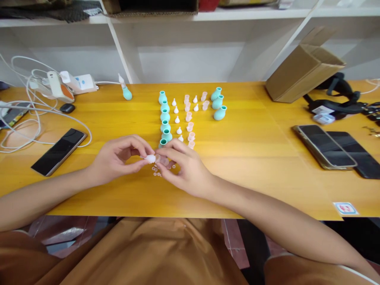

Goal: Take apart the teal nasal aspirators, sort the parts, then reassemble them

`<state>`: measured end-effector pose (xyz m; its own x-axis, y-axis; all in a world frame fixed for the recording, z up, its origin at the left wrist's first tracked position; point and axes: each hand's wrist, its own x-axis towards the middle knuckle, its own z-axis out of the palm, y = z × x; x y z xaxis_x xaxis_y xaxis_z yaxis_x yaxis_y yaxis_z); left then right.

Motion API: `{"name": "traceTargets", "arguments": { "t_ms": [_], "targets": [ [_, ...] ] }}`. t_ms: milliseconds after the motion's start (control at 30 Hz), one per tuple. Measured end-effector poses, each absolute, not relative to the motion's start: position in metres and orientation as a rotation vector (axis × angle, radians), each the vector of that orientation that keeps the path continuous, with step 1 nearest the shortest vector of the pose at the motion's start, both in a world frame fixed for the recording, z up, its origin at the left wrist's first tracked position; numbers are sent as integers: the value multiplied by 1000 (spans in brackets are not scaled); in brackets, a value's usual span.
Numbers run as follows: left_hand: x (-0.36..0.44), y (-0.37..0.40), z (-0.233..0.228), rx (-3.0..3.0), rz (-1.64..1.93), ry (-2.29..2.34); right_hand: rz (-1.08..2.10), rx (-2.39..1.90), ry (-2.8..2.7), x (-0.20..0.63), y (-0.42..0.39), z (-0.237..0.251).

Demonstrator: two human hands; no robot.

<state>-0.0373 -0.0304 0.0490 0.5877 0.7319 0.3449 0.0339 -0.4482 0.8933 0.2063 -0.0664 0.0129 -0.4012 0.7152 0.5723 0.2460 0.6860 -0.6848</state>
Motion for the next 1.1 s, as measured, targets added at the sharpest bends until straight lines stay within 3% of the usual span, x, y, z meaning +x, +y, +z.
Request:
{"name": "traceTargets", "arguments": {
  "t_ms": [667, 933, 1100],
  "targets": [
    [-33, -34, 41, 1615, 895, 710, 323, -626, -1940, 211, -62, 18],
    [-33, -41, 37, 1520, 868, 798, -114, -480, -2076, 218, -60, 12],
    [-31, -48, 37, 1529, 917, 820, -221, -436, -2165, 223, -63, 18]
  ]
}}
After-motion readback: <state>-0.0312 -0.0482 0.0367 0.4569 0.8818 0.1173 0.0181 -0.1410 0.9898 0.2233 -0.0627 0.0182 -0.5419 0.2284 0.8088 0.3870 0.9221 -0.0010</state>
